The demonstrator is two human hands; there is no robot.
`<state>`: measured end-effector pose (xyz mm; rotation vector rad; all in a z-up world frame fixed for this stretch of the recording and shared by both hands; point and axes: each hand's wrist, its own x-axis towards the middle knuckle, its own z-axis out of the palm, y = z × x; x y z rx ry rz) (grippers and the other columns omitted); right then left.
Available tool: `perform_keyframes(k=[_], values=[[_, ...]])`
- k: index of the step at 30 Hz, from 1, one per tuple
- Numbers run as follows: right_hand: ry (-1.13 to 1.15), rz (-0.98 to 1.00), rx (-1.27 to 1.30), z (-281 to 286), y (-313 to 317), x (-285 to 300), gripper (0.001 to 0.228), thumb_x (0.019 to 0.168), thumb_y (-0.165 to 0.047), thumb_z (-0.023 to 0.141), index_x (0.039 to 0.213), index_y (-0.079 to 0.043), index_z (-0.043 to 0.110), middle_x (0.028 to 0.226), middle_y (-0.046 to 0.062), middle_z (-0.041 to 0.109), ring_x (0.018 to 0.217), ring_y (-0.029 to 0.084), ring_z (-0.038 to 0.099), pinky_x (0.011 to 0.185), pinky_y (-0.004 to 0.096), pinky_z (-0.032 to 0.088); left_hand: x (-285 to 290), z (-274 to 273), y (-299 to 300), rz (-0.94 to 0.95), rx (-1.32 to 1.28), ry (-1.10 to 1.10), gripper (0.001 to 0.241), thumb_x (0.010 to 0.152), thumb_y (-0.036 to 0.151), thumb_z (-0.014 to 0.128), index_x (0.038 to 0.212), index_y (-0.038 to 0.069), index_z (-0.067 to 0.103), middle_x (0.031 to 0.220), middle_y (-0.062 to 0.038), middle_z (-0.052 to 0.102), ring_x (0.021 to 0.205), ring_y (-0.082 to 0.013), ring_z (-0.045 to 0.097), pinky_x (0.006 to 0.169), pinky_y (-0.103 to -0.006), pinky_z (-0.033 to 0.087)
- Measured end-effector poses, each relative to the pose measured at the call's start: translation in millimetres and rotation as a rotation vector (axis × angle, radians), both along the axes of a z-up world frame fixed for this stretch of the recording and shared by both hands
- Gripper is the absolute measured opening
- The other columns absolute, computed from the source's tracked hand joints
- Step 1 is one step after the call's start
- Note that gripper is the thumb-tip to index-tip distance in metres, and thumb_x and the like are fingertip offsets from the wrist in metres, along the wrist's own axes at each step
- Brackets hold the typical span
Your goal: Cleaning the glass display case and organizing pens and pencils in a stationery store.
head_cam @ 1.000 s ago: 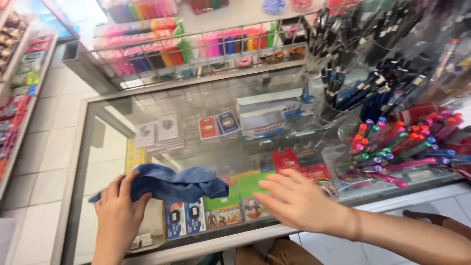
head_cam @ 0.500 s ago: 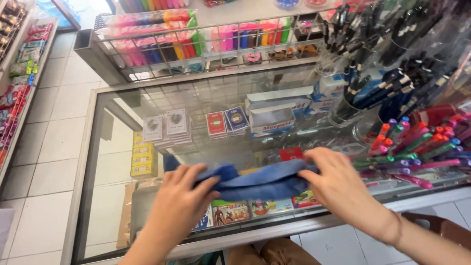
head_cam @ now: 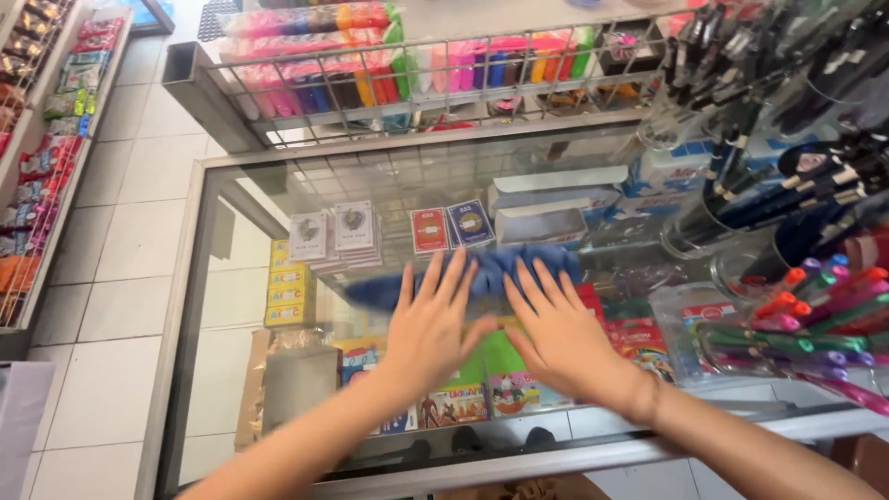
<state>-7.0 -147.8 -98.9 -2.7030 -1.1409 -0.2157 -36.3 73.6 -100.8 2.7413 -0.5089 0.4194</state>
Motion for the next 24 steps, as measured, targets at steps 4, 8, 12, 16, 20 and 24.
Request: perform_keyframes(k=[4, 8, 12, 16, 20, 24], values=[[-0.019, -0.055, 0.005, -23.9, 48.3, 77.2, 0.062, 0.094, -0.031, 0.053, 0.144, 0.005, 0.047, 0.154, 0.029, 0.038, 0.144, 0.048, 0.032, 0.115, 0.061, 0.028, 85.8, -21.5, 17.7, 0.05, 0.029, -0.039, 0.072, 0.095, 0.05, 0.056, 0.149, 0.003, 0.047, 0.163, -0.015, 0.035, 0.149, -0.0373, 0.032, 0.119, -0.0622, 0.02], [0.006, -0.13, -0.017, -38.3, 83.2, 152.7, 0.062, 0.095, -0.031, 0.047, 0.146, 0.004, 0.046, 0.158, 0.028, 0.035, 0.147, 0.047, 0.029, 0.116, 0.062, 0.026, 163.9, -30.3, 36.9, 0.111, 0.051, 0.01, 0.068, 0.1, 0.05, 0.047, 0.15, 0.005, 0.046, 0.164, -0.011, 0.032, 0.151, -0.0365, 0.027, 0.118, -0.0665, 0.014], [0.047, -0.14, -0.002, -49.0, 98.4, 204.4, 0.063, 0.095, -0.03, 0.044, 0.149, 0.004, 0.044, 0.159, 0.027, 0.033, 0.148, 0.047, 0.027, 0.116, 0.063, 0.024, 206.6, -29.0, 48.7, 0.175, 0.058, 0.05, 0.064, 0.102, 0.051, 0.042, 0.153, 0.011, 0.045, 0.166, -0.008, 0.03, 0.153, -0.0354, 0.024, 0.119, -0.0682, 0.011], [0.072, -0.103, 0.015, -51.0, 99.1, 235.0, 0.062, 0.097, -0.029, 0.043, 0.149, 0.004, 0.044, 0.161, 0.027, 0.031, 0.149, 0.046, 0.025, 0.117, 0.063, 0.023, 228.3, -34.0, 52.1, 0.176, 0.085, -0.018, 0.064, 0.101, 0.052, 0.043, 0.152, 0.012, 0.045, 0.161, -0.009, 0.033, 0.15, -0.0352, 0.024, 0.116, -0.0699, 0.009], [0.051, -0.026, 0.068, -48.7, 93.3, 244.4, 0.057, 0.097, -0.023, 0.047, 0.147, 0.003, 0.047, 0.159, 0.027, 0.035, 0.149, 0.046, 0.028, 0.118, 0.063, 0.024, 242.9, -25.3, 53.8, 0.248, -0.029, 0.05, 0.056, 0.102, 0.047, 0.045, 0.146, 0.013, 0.054, 0.156, -0.004, 0.043, 0.149, -0.0312, 0.031, 0.121, -0.0649, 0.013], [0.046, 0.064, 0.129, -34.7, 78.5, 218.4, 0.047, 0.094, -0.012, 0.052, 0.139, 0.001, 0.057, 0.149, 0.025, 0.051, 0.143, 0.043, 0.044, 0.115, 0.056, 0.037, 247.4, -62.7, 72.5, 0.055, -0.171, -0.073, 0.044, 0.092, 0.011, 0.056, 0.135, 0.012, 0.066, 0.152, -0.005, 0.055, 0.144, -0.0312, 0.045, 0.123, -0.0568, 0.025]])
